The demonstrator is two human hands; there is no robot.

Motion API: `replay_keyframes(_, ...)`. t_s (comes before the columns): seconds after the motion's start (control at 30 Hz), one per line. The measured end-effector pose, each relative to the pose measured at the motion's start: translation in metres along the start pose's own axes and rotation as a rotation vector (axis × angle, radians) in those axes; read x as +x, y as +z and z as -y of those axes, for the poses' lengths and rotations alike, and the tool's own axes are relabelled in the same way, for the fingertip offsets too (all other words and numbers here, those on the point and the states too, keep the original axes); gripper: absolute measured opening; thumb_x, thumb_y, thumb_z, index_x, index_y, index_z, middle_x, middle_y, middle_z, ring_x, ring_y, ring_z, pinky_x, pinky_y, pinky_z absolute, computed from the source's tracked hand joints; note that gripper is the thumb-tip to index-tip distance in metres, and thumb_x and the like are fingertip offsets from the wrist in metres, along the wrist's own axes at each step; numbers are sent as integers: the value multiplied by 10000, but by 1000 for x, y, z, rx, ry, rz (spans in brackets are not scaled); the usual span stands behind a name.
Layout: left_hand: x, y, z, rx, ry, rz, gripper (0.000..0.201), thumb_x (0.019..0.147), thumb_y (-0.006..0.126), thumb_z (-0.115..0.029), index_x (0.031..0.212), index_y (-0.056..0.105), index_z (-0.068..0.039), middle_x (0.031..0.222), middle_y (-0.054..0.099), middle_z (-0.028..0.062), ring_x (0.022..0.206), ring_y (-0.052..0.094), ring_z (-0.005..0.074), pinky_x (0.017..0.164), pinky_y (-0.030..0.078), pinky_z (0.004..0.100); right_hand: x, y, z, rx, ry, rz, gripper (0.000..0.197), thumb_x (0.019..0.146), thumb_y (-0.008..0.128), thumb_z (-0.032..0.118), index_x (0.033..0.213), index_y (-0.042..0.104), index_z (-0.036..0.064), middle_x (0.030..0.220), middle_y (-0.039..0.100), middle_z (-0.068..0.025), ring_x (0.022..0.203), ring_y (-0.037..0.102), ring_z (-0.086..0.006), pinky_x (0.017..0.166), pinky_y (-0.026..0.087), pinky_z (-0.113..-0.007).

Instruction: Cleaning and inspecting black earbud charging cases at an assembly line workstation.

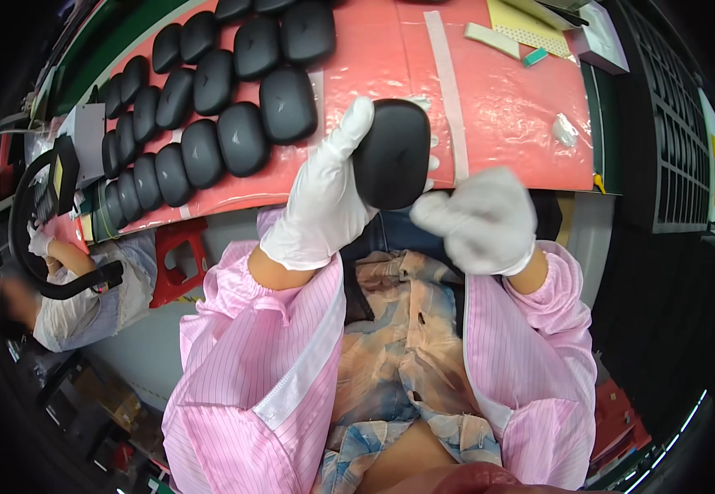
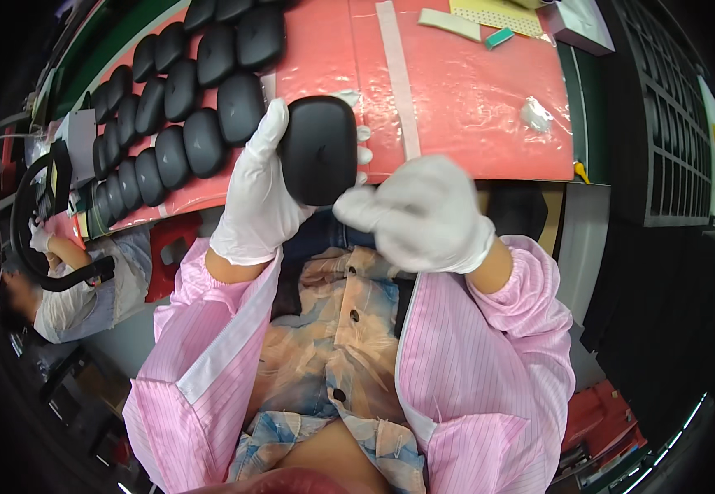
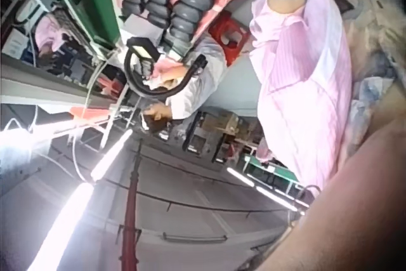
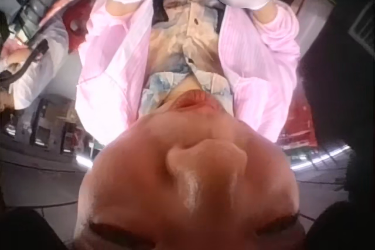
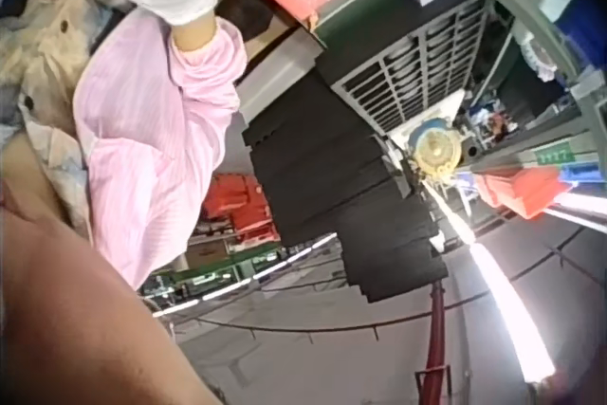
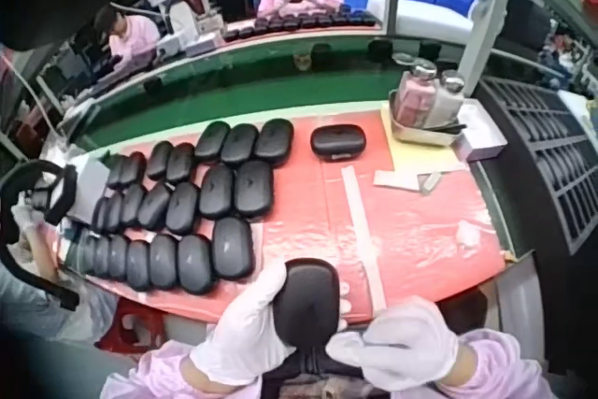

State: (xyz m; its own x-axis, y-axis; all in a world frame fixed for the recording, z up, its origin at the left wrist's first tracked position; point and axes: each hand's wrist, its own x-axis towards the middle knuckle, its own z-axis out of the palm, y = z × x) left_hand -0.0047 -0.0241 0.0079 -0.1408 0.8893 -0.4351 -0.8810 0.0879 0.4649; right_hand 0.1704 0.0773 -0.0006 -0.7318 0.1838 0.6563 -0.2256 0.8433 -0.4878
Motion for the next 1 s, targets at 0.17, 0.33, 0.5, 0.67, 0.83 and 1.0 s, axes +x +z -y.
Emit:
replay_keyframes(0.17, -6, -5, -4, -21, -33, 22, 517, 994, 449, -464, 1203, 581, -10, 1085, 658, 127, 944, 665, 264, 829, 554, 414, 12, -41, -50, -591, 323, 141, 457, 752, 587, -47, 1181, 653, 95, 1010, 627, -124, 895, 618, -330, 790, 498, -331)
replay_keyframes(0.33, 0, -4, 0, -29, -89, 52, 523, 993, 444, -463, 1226, 570, -13, 1096, 654, 135, 955, 664, 263, 836, 559, 399, 0, -30, -77, -268, 665, -232, 279, 854, 665, 77, 1101, 580, -20, 1067, 641, -125, 982, 642, -213, 864, 494, -318)
replay_keyframes(0.5, -6, 1, -9, -86, -82, 49, 509, 997, 436, -442, 1227, 565, -6, 1100, 651, 150, 958, 664, 280, 832, 562, 431, 12, -24, -71, -538, 404, 75, 181, 786, 691, 92, 963, 673, 62, 950, 643, -132, 876, 615, -307, 795, 506, -390)
replay_keyframes(0.67, -8, 2, -17, -108, 11, 90, 495, 1004, 423, -423, 1216, 566, 1, 1095, 649, 161, 955, 666, 298, 833, 565, 443, 53, -71, -90, -588, 259, 33, 136, 851, 656, 56, 980, 700, 65, 878, 649, -91, 808, 615, -258, 727, 494, -336)
replay_keyframes(0.83, -13, 5, -21, -111, 31, 73, 483, 1009, 424, -407, 1230, 558, 1, 1103, 647, 147, 957, 665, 285, 835, 567, 426, 147, -136, -173, -814, 281, -38, 220, 914, 576, 206, 1059, 707, 106, 916, 663, -114, 875, 633, -287, 784, 496, -358)
replay_keyframes(1.0, -9, 12, -29, -94, 78, 127, 468, 1011, 412, -394, 1270, 541, -26, 1123, 643, 90, 986, 644, 239, 858, 540, 419, 150, -159, -188, -839, 263, 99, 245, 933, 538, 206, 1071, 702, 87, 979, 683, -119, 919, 650, -261, 838, 497, -358)
